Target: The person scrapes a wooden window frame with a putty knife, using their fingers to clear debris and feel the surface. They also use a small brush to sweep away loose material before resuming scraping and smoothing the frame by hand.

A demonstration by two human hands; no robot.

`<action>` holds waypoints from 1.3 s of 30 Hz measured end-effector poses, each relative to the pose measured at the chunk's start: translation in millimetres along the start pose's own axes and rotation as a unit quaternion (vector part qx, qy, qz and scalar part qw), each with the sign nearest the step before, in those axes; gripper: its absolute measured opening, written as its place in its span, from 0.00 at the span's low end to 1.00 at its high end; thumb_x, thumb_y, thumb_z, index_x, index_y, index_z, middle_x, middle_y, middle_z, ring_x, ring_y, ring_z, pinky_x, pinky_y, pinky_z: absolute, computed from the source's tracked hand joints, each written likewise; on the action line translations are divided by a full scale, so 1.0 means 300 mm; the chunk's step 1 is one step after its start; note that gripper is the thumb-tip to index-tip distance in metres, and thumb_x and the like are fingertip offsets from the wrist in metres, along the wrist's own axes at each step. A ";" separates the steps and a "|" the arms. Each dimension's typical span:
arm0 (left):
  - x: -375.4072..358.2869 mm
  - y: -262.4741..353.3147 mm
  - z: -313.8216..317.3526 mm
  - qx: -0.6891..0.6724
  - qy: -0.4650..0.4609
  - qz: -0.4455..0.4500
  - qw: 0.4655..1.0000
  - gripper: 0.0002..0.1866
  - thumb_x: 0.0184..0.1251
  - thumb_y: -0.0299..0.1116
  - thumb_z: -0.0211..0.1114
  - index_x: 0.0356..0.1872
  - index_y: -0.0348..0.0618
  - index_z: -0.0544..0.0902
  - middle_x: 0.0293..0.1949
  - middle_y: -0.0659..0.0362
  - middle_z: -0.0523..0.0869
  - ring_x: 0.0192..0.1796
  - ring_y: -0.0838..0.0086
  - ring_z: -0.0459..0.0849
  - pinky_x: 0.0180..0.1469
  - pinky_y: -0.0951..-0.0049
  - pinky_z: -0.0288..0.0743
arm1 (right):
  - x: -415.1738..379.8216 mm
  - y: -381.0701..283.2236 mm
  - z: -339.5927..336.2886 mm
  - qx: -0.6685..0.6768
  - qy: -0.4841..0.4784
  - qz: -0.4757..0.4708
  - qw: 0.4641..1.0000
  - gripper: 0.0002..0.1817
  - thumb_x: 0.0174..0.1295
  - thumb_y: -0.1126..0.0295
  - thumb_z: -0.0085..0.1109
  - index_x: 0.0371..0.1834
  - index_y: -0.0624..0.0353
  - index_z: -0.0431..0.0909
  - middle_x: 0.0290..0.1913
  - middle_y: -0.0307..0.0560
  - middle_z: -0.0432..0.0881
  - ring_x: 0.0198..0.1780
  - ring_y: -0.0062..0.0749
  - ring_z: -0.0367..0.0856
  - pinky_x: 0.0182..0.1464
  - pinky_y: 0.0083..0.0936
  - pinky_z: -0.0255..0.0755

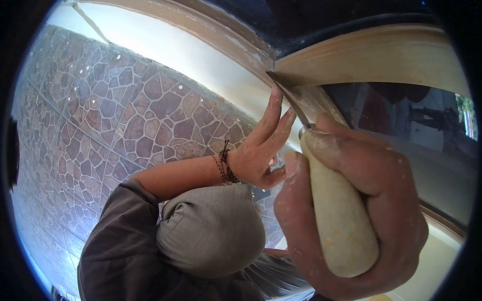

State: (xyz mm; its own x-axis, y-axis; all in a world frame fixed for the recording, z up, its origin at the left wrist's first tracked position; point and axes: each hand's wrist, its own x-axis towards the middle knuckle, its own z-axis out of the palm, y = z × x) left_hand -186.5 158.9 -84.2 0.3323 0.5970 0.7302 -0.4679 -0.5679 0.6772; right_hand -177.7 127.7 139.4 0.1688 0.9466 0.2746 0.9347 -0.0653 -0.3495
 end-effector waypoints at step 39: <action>0.009 0.018 -0.007 -0.014 -0.018 -0.007 1.000 0.44 0.52 0.28 0.63 0.73 0.30 0.56 0.76 0.33 0.41 0.77 0.36 0.41 0.73 0.48 0.54 | 0.031 -0.046 -0.044 -0.031 0.021 0.151 0.988 0.11 0.53 0.78 0.59 0.40 0.64 0.79 0.41 0.57 0.85 0.41 0.33 0.85 0.40 0.20 0.77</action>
State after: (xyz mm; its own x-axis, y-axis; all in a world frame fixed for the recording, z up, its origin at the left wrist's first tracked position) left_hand -189.8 158.6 -78.6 0.3676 0.5844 0.7234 -0.4859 -0.5426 0.6852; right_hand -184.9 133.3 158.7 0.4538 0.8676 0.2033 0.8571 -0.3626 -0.3659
